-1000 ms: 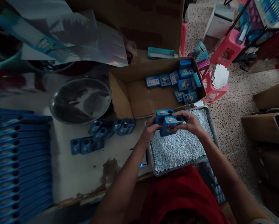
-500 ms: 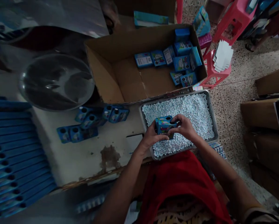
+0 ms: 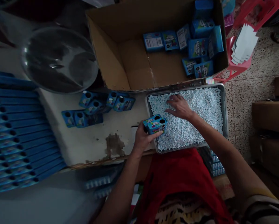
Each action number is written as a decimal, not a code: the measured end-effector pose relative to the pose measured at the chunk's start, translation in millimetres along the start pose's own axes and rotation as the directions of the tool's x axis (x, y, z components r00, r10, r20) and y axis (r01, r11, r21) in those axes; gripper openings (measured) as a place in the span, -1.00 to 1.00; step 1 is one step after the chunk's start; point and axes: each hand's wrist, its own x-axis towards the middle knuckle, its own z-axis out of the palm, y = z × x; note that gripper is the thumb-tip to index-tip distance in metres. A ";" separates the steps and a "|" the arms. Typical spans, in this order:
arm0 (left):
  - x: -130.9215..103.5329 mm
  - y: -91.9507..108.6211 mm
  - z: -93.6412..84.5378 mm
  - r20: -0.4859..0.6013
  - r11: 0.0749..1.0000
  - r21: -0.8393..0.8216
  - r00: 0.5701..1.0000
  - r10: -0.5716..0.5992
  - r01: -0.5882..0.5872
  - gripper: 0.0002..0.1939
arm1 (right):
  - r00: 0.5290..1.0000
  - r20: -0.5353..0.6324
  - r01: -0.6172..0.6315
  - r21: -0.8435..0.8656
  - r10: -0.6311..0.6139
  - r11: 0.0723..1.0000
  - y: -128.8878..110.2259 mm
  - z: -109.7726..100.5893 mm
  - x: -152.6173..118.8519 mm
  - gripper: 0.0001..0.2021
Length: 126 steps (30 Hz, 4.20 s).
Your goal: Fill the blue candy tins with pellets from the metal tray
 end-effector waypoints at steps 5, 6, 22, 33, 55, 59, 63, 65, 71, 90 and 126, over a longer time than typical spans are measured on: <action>1.3 -13.1 -2.2 -0.088 0.995 0.015 0.992 0.095 -0.094 -0.10 | 0.987 0.129 -0.065 -0.245 0.098 0.967 -23.4 30.4 4.1 -0.30; 1.8 -14.5 0.7 -0.083 0.995 -0.004 0.992 0.098 -0.099 -0.10 | 0.982 0.120 -0.114 -0.244 0.147 0.963 -24.7 32.4 -4.8 -0.36; 8.3 -12.2 50.2 -0.088 0.867 0.199 0.873 0.480 -0.457 -0.17 | 0.748 0.371 -0.305 0.928 0.549 -0.212 -36.4 2.7 -92.7 -0.63; 0.9 6.0 60.0 -0.073 0.953 0.022 0.950 0.302 -0.301 -0.09 | 0.796 0.211 0.314 0.658 0.568 -0.685 -51.0 -34.5 -83.2 -0.87; 1.3 25.4 79.4 0.031 0.923 0.140 0.933 0.358 -0.359 -0.32 | 0.615 0.184 0.319 0.831 0.767 -0.455 -77.9 -45.9 -73.2 -0.80; -0.4 29.9 84.4 0.045 0.928 0.099 0.933 0.357 -0.359 -0.29 | 0.606 -0.048 0.229 0.967 0.794 -0.115 -98.3 -50.8 -73.8 -0.66; 1.3 30.7 85.4 0.078 0.932 0.069 0.933 0.351 -0.356 -0.28 | 0.629 -0.191 0.198 0.977 0.753 0.083 -103.7 -49.0 -74.4 -0.58; 4.6 30.3 83.7 0.097 0.935 0.049 0.934 0.345 -0.351 -0.26 | 0.639 -0.216 0.172 0.976 0.738 0.136 -103.9 -46.6 -72.0 -0.56; 13.5 34.2 75.3 0.152 0.926 0.042 0.918 0.366 -0.376 -0.27 | 0.698 -0.223 0.172 0.975 0.680 0.144 -106.4 -39.4 -57.8 -0.59; 38.6 21.7 58.7 0.014 0.790 0.096 0.794 0.607 -0.606 -0.28 | 0.816 -0.244 0.034 0.925 0.523 0.379 -89.2 -28.3 -101.3 -0.50; 5.0 27.3 56.7 0.132 0.869 0.121 0.876 0.465 -0.479 -0.26 | 0.662 -0.373 0.247 0.927 0.649 0.282 -107.5 -15.9 -59.1 -0.57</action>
